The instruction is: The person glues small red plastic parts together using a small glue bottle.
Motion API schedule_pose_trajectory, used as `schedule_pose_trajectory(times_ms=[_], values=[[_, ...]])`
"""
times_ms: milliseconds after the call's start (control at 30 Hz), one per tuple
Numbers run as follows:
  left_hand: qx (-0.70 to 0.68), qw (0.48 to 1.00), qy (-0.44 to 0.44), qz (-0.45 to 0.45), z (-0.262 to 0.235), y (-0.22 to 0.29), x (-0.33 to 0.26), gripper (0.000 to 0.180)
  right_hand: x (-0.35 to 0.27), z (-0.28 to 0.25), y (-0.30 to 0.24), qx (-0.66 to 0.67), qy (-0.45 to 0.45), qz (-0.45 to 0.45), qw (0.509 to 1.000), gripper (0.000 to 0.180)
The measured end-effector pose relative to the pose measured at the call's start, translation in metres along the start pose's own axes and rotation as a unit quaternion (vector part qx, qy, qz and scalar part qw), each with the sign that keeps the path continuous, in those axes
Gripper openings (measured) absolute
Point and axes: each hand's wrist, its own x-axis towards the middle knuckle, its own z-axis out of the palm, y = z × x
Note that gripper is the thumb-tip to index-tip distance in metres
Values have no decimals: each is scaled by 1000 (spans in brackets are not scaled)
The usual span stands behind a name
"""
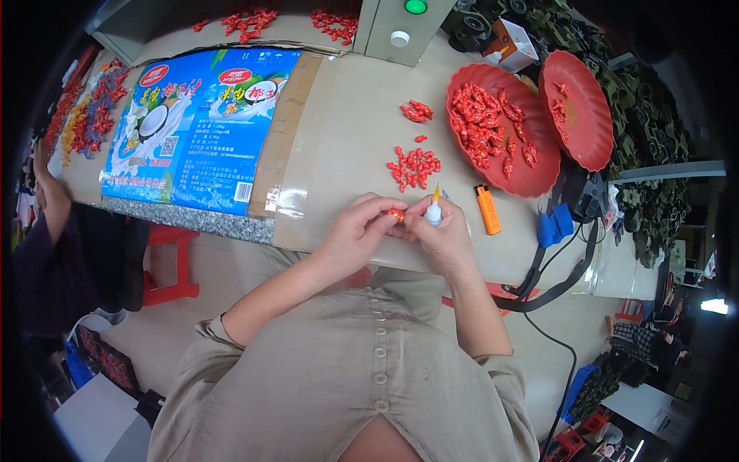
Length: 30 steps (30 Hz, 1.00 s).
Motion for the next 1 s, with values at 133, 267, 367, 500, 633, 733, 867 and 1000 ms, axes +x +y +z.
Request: schedule_pose_trajectory(times_ms=[133,267,367,500,633,733,867,1000], values=[[-6,1000,-18,0,0,3,0,17,0,-3,-2,-5,-17,4,1000,6],[-24,1000,-18,-6,-1,1,-1,18,0,-1,-4,11,-22,27,999,6],[-36,999,-12,-22,0,3,1,18,4,-3,-4,14,-18,42,999,6],[-106,988,-13,-107,-1,3,3,20,4,-7,0,37,-23,46,998,9],[-103,988,-12,-116,-2,3,3,21,5,-5,-1,22,-19,51,998,10],[-96,989,-13,-115,-2,2,2,22,5,-5,0,34,-20,46,998,10],[-95,989,-18,-111,-2,3,2,22,3,-3,-2,23,-14,38,999,9],[-144,977,-18,-155,-6,2,6,23,-1,-8,5,52,-12,-6,999,10]])
